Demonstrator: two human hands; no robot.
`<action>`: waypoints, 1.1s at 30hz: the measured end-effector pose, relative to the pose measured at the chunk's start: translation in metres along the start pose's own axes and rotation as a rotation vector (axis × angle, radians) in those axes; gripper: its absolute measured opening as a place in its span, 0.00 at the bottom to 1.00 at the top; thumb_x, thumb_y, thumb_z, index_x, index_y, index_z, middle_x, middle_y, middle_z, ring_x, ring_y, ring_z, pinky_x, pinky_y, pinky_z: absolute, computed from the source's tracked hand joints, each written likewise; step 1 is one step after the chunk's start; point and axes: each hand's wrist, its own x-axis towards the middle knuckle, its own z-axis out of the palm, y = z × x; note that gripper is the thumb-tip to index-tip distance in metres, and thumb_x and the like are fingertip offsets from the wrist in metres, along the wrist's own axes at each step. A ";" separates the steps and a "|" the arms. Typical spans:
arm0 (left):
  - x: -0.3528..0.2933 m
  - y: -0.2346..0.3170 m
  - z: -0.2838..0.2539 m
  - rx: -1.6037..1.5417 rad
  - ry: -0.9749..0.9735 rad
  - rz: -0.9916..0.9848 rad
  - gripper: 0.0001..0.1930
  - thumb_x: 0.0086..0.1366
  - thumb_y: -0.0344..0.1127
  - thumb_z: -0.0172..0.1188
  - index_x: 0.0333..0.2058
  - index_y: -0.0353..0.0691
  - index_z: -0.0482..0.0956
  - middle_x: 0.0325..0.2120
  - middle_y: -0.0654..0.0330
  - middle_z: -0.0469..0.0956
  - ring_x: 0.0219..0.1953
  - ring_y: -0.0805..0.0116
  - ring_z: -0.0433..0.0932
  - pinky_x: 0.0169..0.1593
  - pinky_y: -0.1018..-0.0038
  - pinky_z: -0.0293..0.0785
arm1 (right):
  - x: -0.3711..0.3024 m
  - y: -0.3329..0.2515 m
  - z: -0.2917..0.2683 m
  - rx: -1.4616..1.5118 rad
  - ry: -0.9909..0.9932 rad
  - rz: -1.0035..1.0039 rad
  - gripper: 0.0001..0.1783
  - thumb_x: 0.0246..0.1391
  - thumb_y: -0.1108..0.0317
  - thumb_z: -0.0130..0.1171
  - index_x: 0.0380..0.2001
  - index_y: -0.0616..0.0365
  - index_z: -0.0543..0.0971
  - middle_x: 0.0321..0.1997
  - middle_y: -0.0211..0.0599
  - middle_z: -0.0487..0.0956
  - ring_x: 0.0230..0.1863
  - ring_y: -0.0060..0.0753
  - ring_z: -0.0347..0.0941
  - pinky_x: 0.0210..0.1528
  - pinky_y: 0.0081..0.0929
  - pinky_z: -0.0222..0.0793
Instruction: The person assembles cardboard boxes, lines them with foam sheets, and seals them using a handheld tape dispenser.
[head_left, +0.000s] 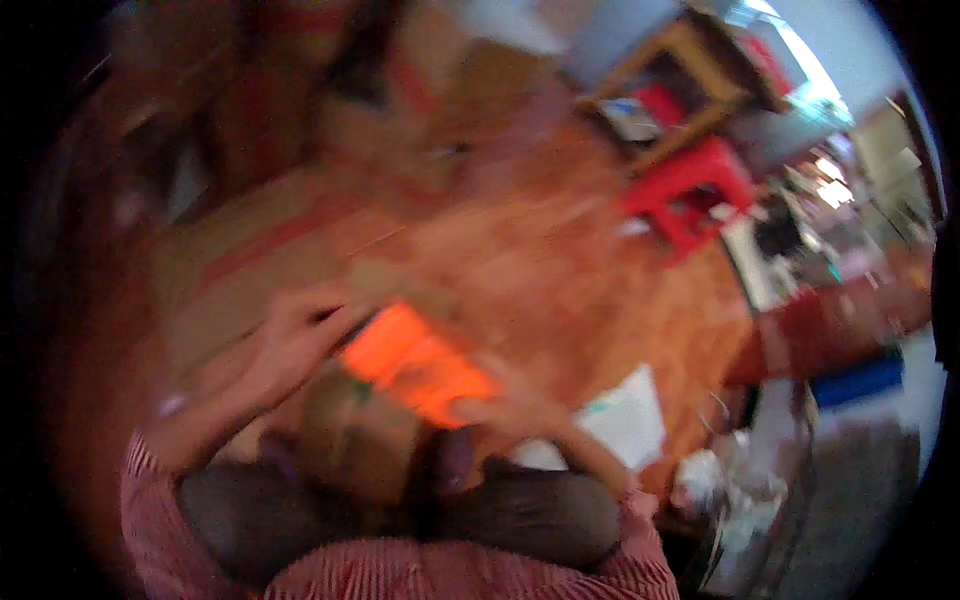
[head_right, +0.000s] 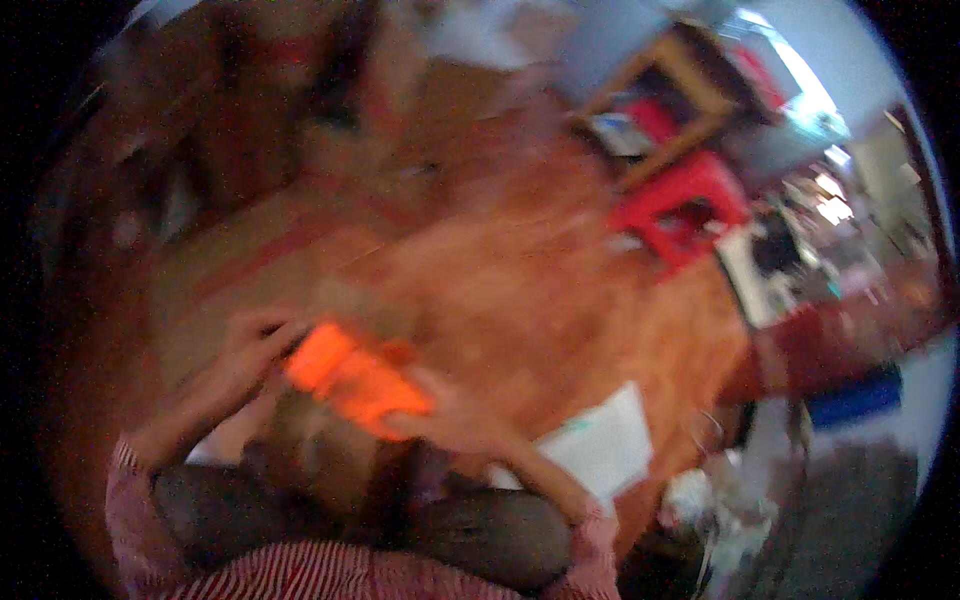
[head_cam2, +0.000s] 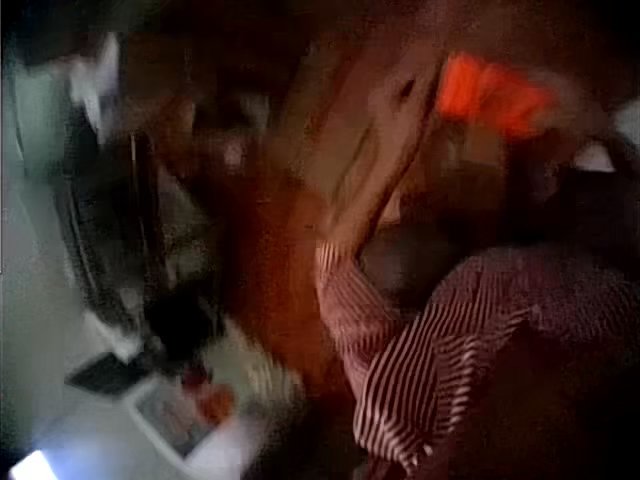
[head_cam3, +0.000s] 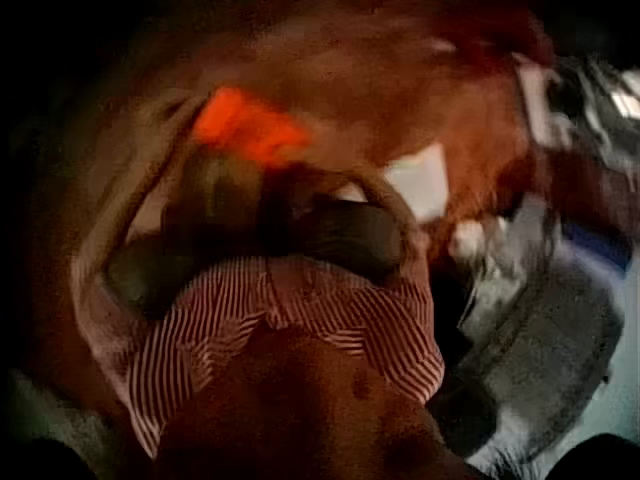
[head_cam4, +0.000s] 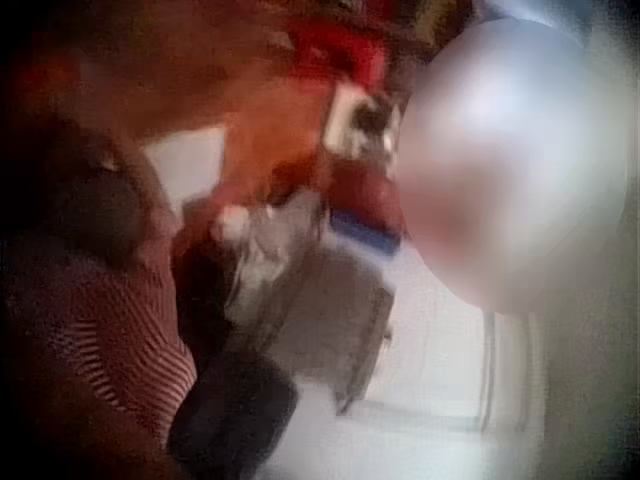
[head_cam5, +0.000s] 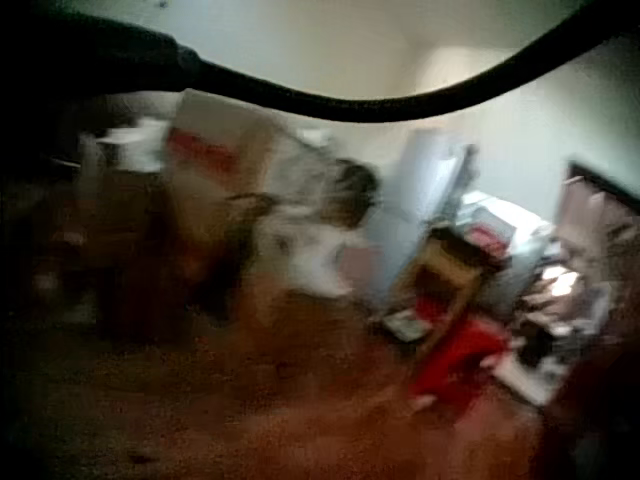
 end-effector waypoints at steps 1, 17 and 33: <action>0.002 -0.006 -0.001 -0.091 0.080 0.041 0.11 0.61 0.35 0.56 0.27 0.31 0.78 0.20 0.68 0.71 0.24 0.82 0.67 0.26 0.81 0.63 | 0.008 -0.005 -0.002 0.076 -0.043 -0.075 0.30 0.42 0.58 0.63 0.48 0.63 0.69 0.43 0.43 0.75 0.44 0.36 0.71 0.46 0.32 0.67; -0.002 -0.120 -0.076 -0.134 0.552 0.090 0.10 0.57 0.36 0.60 0.27 0.34 0.81 0.21 0.63 0.78 0.22 0.79 0.69 0.26 0.80 0.66 | -0.011 0.022 0.001 0.278 -0.091 0.083 0.26 0.35 0.63 0.64 0.40 0.66 0.73 0.32 0.37 0.77 0.33 0.26 0.72 0.35 0.24 0.67; -0.038 -0.175 -0.126 -0.485 0.506 -0.234 0.13 0.58 0.38 0.59 0.26 0.31 0.79 0.13 0.71 0.62 0.15 0.83 0.55 0.18 0.81 0.47 | -0.041 0.063 -0.020 0.262 -0.120 0.319 0.26 0.33 0.57 0.65 0.32 0.69 0.76 0.26 0.32 0.77 0.27 0.20 0.70 0.30 0.20 0.67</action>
